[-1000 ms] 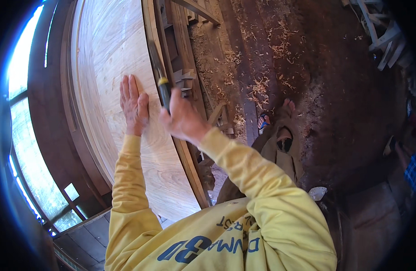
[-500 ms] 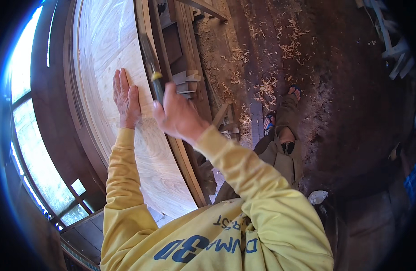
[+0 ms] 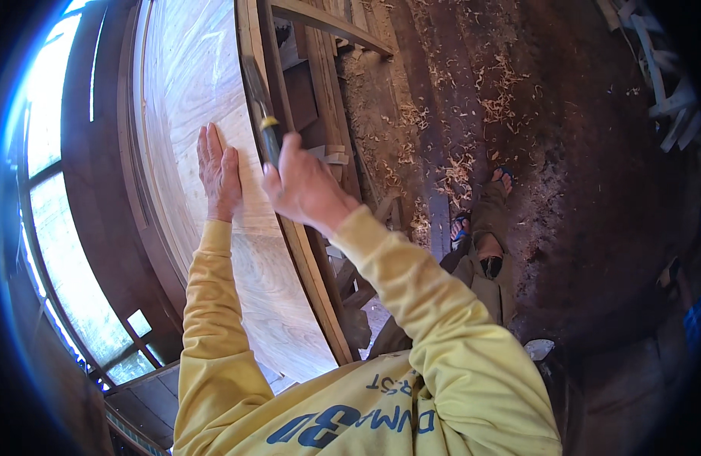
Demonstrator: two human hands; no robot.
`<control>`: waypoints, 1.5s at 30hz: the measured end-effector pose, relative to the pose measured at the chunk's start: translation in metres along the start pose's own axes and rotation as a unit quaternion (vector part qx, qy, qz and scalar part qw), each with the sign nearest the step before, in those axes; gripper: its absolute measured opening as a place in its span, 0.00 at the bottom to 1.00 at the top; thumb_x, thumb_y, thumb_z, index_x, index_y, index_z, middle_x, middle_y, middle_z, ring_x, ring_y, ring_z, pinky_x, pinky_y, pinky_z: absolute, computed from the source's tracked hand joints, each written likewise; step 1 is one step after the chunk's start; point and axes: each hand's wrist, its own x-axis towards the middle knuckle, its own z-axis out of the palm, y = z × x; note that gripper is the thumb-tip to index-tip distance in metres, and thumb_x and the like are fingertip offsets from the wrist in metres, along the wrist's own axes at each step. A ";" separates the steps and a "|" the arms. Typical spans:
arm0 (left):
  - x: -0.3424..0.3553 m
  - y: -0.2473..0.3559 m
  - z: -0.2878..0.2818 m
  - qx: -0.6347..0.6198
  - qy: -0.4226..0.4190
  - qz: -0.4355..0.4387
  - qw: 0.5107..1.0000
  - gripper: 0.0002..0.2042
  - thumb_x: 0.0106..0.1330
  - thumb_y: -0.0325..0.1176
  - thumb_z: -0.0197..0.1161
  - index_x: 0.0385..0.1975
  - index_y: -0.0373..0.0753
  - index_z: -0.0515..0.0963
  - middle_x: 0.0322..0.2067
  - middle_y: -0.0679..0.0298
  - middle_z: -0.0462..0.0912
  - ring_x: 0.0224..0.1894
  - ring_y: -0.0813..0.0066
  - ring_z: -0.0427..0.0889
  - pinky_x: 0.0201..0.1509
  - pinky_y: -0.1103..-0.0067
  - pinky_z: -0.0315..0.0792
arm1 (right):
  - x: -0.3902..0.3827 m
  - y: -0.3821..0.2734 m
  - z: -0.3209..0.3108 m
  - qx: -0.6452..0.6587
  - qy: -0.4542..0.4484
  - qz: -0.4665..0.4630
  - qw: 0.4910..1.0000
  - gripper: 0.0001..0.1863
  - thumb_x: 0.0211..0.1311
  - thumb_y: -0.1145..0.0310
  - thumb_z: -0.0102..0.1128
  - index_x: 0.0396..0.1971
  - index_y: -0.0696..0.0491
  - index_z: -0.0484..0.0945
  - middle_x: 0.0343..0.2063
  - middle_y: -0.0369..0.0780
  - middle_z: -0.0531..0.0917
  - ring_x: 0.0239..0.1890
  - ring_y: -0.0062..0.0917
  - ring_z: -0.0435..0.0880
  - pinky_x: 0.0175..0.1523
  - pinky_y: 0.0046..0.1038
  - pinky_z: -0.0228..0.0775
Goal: The person holds a phone, opens a wooden cabinet to retrieve a tool, and then uses a chisel by hand to scrape wood shavings from the edge of a plywood sheet.
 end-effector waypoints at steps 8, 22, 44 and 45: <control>0.033 0.013 0.003 -0.029 0.005 0.003 1.000 0.35 0.76 0.53 0.43 0.76 0.38 0.53 0.77 0.46 0.48 0.79 0.46 0.45 0.79 0.60 0.41 | 0.086 -0.016 -0.042 -0.051 0.029 -0.029 0.998 0.23 0.66 0.63 0.54 0.46 0.70 0.63 0.32 0.64 0.83 0.38 0.58 0.85 0.45 0.47 0.80; 0.029 0.015 0.001 -0.025 -0.012 -0.013 1.000 0.35 0.76 0.52 0.44 0.77 0.37 0.51 0.77 0.47 0.48 0.79 0.46 0.44 0.79 0.59 0.39 | 0.101 -0.023 -0.035 -0.053 0.063 -0.053 0.995 0.21 0.65 0.61 0.53 0.41 0.68 0.68 0.32 0.62 0.82 0.37 0.54 0.85 0.44 0.47 0.77; 0.027 0.016 -0.005 -0.034 -0.010 -0.022 0.999 0.36 0.74 0.50 0.47 0.77 0.38 0.52 0.77 0.47 0.48 0.79 0.47 0.44 0.79 0.59 0.38 | 0.102 -0.037 -0.050 -0.058 -0.047 0.001 0.997 0.28 0.63 0.62 0.51 0.50 0.73 0.61 0.36 0.67 0.82 0.42 0.57 0.86 0.51 0.47 0.79; 0.026 0.015 -0.004 -0.032 -0.006 -0.018 0.999 0.36 0.74 0.50 0.48 0.77 0.38 0.52 0.77 0.47 0.49 0.79 0.47 0.44 0.79 0.59 0.38 | 0.096 -0.037 -0.042 -0.049 -0.038 0.005 0.998 0.29 0.62 0.64 0.52 0.52 0.75 0.60 0.36 0.67 0.82 0.41 0.58 0.86 0.50 0.48 0.80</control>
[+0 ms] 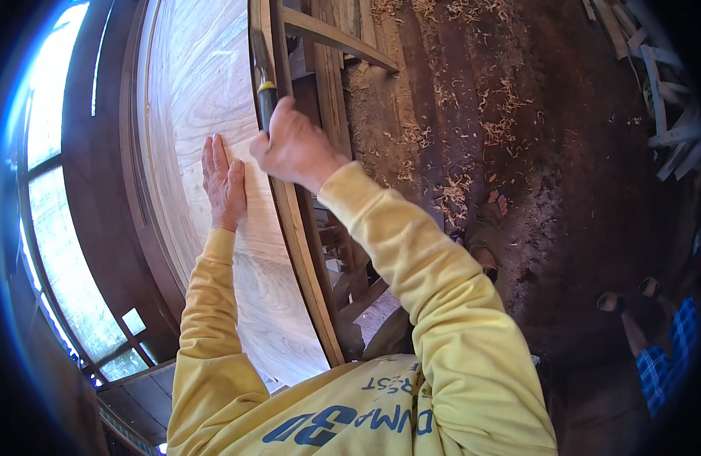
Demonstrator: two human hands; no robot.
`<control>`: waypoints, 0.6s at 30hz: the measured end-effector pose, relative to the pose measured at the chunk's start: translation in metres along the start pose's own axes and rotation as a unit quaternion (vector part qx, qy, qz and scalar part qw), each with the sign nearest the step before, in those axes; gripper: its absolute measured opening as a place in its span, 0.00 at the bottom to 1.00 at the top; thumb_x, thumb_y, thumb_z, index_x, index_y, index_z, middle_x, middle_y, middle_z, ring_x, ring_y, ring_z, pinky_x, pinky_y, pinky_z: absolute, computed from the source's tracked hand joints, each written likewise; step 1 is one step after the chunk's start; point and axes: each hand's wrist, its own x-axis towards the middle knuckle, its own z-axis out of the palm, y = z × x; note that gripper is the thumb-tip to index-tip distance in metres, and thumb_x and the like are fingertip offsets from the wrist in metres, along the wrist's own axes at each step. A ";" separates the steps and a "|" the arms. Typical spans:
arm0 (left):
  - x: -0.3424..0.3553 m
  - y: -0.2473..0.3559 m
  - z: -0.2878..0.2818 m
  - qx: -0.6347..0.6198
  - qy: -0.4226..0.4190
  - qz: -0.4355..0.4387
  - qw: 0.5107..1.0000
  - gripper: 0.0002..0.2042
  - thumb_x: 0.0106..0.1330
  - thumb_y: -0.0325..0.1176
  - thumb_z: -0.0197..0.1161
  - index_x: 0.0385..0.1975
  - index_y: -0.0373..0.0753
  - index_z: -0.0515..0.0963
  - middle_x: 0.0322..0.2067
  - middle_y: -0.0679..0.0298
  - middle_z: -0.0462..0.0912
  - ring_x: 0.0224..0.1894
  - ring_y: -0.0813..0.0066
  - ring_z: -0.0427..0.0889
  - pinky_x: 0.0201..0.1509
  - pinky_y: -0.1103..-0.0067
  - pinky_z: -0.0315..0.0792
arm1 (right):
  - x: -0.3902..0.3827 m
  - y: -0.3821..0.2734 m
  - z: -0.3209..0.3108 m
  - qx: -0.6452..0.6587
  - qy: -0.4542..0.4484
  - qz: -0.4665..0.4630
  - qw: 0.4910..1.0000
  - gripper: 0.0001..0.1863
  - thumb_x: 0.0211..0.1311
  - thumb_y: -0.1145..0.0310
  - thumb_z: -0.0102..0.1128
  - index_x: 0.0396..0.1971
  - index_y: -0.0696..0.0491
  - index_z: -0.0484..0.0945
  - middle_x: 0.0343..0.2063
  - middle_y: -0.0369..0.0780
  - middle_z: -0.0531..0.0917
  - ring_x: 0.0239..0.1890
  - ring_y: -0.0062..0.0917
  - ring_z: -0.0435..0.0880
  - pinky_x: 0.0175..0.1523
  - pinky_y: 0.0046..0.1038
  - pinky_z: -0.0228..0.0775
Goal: The person holds a phone, opens a wooden cabinet to retrieve a tool, and then uses a chisel by hand to scrape wood shavings from the edge of a plywood sheet.
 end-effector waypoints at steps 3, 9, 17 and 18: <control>-0.008 -0.012 -0.008 0.034 -0.001 -0.016 0.999 0.35 0.74 0.49 0.47 0.77 0.38 0.52 0.76 0.46 0.49 0.79 0.46 0.44 0.79 0.59 0.38 | -0.040 0.012 0.020 0.005 -0.055 0.015 0.998 0.31 0.61 0.65 0.52 0.53 0.77 0.59 0.34 0.67 0.82 0.38 0.58 0.86 0.50 0.49 0.79; 0.003 0.008 0.000 0.000 -0.002 0.004 1.000 0.36 0.74 0.49 0.48 0.77 0.38 0.52 0.76 0.46 0.49 0.79 0.46 0.45 0.79 0.59 0.40 | -0.008 0.016 0.001 -0.040 0.065 -0.063 0.995 0.21 0.60 0.66 0.57 0.41 0.69 0.64 0.23 0.54 0.80 0.26 0.48 0.84 0.34 0.43 0.77; 0.002 0.002 -0.003 0.000 0.003 0.006 1.000 0.36 0.73 0.50 0.49 0.77 0.38 0.53 0.77 0.46 0.49 0.78 0.45 0.45 0.79 0.59 0.40 | -0.020 -0.005 -0.009 -0.014 -0.048 0.014 0.999 0.25 0.62 0.66 0.54 0.49 0.72 0.60 0.36 0.63 0.83 0.39 0.53 0.87 0.49 0.45 0.80; 0.004 0.007 -0.001 -0.005 -0.002 -0.001 1.000 0.36 0.73 0.50 0.49 0.77 0.39 0.53 0.77 0.46 0.49 0.78 0.45 0.45 0.79 0.59 0.40 | -0.018 -0.005 -0.009 -0.007 -0.052 0.035 0.998 0.25 0.62 0.66 0.54 0.48 0.72 0.61 0.35 0.64 0.83 0.39 0.53 0.87 0.49 0.45 0.80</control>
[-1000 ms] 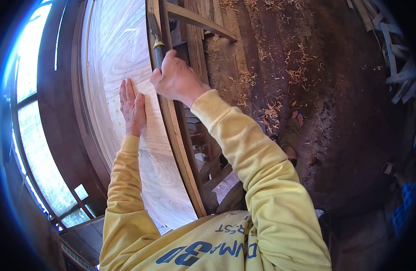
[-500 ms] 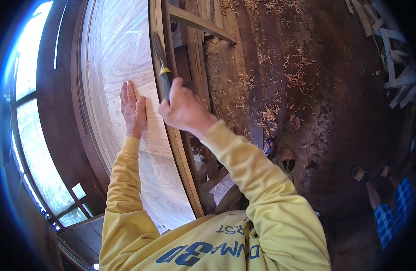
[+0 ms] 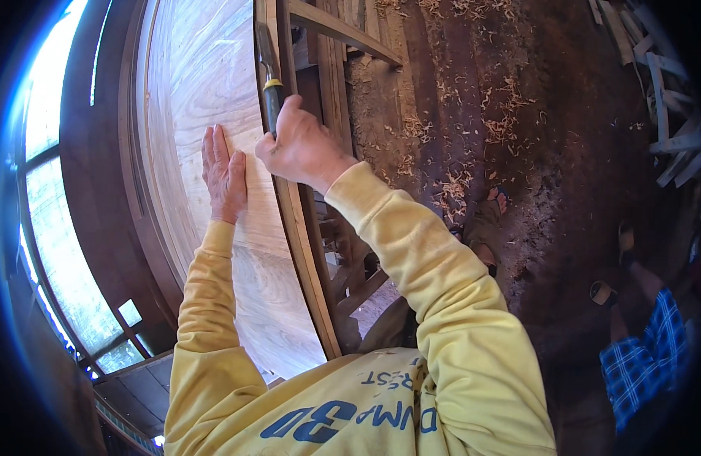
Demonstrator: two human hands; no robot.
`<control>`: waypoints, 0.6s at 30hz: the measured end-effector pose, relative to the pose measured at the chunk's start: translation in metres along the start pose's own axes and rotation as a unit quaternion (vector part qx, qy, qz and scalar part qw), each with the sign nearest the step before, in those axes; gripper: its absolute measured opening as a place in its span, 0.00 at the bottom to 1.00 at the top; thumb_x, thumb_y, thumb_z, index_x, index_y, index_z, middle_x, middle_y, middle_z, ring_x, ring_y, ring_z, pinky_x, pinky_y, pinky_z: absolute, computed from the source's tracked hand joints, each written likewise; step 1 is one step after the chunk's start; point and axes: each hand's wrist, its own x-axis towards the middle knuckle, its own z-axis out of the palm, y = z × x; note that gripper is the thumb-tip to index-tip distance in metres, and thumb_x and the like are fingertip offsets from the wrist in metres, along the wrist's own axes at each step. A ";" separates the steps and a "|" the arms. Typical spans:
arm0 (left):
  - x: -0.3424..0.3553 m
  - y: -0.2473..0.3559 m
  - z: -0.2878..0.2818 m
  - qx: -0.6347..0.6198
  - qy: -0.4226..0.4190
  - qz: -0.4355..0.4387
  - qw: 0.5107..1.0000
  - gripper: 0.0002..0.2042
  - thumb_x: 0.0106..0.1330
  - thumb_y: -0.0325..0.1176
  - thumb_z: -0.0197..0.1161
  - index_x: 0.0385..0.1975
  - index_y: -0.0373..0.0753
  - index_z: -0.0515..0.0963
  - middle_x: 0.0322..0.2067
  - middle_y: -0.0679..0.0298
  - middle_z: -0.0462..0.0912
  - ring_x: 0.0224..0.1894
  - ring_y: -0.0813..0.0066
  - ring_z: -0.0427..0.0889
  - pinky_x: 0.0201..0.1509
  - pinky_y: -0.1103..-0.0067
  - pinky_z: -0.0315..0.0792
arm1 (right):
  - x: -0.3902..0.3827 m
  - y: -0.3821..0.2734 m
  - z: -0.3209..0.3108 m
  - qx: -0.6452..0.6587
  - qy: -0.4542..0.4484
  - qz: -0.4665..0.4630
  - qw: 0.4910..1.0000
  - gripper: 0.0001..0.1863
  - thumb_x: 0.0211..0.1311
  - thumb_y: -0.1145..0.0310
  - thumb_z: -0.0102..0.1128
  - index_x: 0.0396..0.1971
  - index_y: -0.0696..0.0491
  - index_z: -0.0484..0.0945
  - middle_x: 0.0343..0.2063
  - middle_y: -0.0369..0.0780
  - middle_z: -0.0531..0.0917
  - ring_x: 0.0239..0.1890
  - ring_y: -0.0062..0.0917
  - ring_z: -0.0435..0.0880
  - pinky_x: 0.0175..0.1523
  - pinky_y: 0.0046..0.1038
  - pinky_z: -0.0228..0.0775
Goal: The person holds a phone, opens a wooden cabinet to retrieve a tool, and then uses a chisel by hand to scrape wood shavings from the edge of a plywood sheet.
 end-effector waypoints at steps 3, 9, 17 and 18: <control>-0.011 -0.020 -0.001 0.041 0.006 -0.006 0.999 0.36 0.73 0.50 0.49 0.77 0.38 0.53 0.77 0.47 0.49 0.78 0.45 0.45 0.79 0.59 0.40 | -0.021 0.005 0.012 0.027 -0.025 0.004 0.999 0.23 0.60 0.68 0.53 0.46 0.72 0.61 0.30 0.64 0.82 0.35 0.55 0.87 0.46 0.47 0.81; -0.004 0.000 -0.002 0.002 0.000 -0.005 1.000 0.36 0.73 0.49 0.50 0.77 0.39 0.53 0.77 0.47 0.48 0.79 0.46 0.44 0.79 0.59 0.39 | -0.003 0.017 0.010 -0.039 0.055 -0.063 0.996 0.22 0.59 0.66 0.54 0.42 0.70 0.62 0.28 0.64 0.81 0.34 0.55 0.86 0.44 0.48 0.79; -0.005 -0.007 -0.002 0.009 0.007 -0.003 1.000 0.36 0.73 0.50 0.50 0.77 0.39 0.52 0.77 0.47 0.49 0.79 0.46 0.44 0.79 0.58 0.39 | 0.001 0.011 0.009 -0.056 0.034 -0.030 0.997 0.25 0.58 0.67 0.54 0.47 0.72 0.62 0.38 0.68 0.80 0.42 0.57 0.85 0.50 0.46 0.79; -0.004 -0.005 -0.001 0.012 0.007 -0.006 1.000 0.36 0.73 0.50 0.50 0.77 0.39 0.53 0.77 0.47 0.49 0.79 0.46 0.45 0.79 0.58 0.39 | -0.003 0.012 0.010 -0.056 0.051 -0.049 0.996 0.25 0.58 0.67 0.54 0.46 0.74 0.62 0.36 0.68 0.81 0.41 0.58 0.86 0.50 0.45 0.80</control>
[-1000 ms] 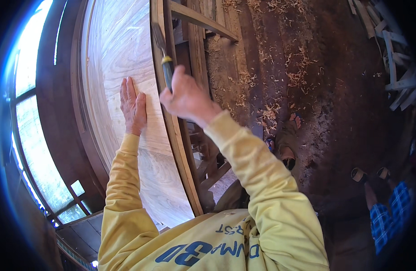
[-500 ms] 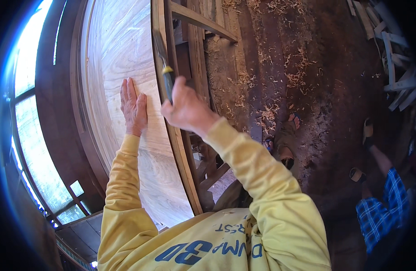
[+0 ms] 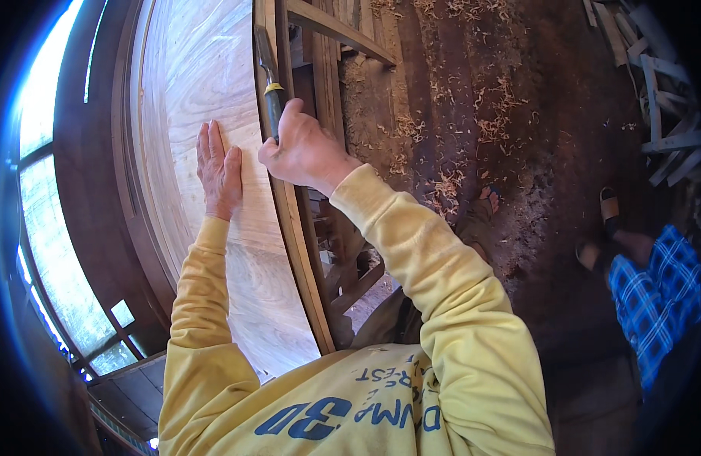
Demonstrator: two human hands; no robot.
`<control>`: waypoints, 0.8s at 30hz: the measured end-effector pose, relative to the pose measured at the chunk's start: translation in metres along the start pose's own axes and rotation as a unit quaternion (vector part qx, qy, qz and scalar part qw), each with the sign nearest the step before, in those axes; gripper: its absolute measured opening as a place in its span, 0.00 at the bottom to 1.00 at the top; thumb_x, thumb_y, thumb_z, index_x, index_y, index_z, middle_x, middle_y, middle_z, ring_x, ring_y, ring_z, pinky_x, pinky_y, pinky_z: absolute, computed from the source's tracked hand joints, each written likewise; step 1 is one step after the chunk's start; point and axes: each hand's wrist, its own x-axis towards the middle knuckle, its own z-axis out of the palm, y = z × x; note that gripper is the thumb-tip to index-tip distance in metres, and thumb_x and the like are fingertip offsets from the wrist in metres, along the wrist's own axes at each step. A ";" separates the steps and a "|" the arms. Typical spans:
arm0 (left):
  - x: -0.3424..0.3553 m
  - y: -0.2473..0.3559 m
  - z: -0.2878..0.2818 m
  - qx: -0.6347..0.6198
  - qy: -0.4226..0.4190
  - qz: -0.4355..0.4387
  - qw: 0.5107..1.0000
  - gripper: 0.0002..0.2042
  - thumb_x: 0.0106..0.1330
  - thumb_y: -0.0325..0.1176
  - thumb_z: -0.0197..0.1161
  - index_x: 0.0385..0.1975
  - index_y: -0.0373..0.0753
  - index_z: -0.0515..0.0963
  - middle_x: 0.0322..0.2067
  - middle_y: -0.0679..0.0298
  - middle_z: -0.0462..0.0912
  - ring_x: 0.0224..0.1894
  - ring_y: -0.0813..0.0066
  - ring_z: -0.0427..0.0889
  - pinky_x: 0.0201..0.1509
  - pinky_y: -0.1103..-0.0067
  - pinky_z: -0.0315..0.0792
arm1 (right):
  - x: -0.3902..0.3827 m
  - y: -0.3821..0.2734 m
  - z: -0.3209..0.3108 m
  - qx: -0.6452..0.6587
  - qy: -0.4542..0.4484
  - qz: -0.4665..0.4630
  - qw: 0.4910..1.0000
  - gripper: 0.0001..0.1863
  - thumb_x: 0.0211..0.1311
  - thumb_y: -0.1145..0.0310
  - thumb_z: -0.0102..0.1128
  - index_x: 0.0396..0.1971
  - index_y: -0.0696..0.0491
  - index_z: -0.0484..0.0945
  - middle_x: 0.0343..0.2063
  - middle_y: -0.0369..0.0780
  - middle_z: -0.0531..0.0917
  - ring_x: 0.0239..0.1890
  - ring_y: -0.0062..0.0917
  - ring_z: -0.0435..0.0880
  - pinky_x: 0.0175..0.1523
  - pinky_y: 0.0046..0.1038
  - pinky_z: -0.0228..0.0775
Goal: The person holds a phone, opens a wooden cabinet to retrieve a tool, and then uses a chisel by hand to scrape wood shavings from the edge of a plywood sheet.
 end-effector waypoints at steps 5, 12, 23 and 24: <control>-0.003 -0.008 -0.001 0.015 0.006 0.005 1.000 0.36 0.73 0.51 0.50 0.77 0.39 0.53 0.77 0.47 0.49 0.78 0.46 0.45 0.79 0.58 0.39 | -0.015 -0.003 -0.011 0.026 -0.067 0.011 0.997 0.25 0.58 0.67 0.55 0.43 0.75 0.62 0.32 0.68 0.81 0.39 0.58 0.86 0.48 0.46 0.80; -0.003 -0.008 0.001 0.026 0.013 0.010 1.000 0.36 0.74 0.50 0.51 0.76 0.39 0.53 0.76 0.47 0.51 0.78 0.45 0.47 0.78 0.58 0.41 | -0.020 0.009 -0.001 -0.015 -0.047 -0.003 0.999 0.25 0.59 0.65 0.56 0.41 0.73 0.62 0.30 0.64 0.81 0.36 0.55 0.86 0.44 0.46 0.81; -0.004 -0.006 -0.001 0.008 0.005 0.000 1.000 0.37 0.73 0.52 0.50 0.77 0.40 0.52 0.77 0.47 0.49 0.78 0.46 0.45 0.79 0.58 0.38 | -0.014 0.002 -0.018 0.009 -0.058 -0.017 0.998 0.23 0.58 0.65 0.56 0.39 0.73 0.63 0.26 0.63 0.81 0.33 0.56 0.86 0.41 0.46 0.80; -0.002 -0.006 -0.001 0.002 0.008 0.008 1.000 0.37 0.73 0.52 0.50 0.77 0.40 0.52 0.77 0.47 0.49 0.78 0.46 0.45 0.79 0.57 0.38 | -0.005 0.001 -0.017 -0.004 -0.039 -0.026 0.999 0.23 0.58 0.66 0.55 0.39 0.74 0.63 0.26 0.63 0.81 0.33 0.54 0.86 0.40 0.46 0.80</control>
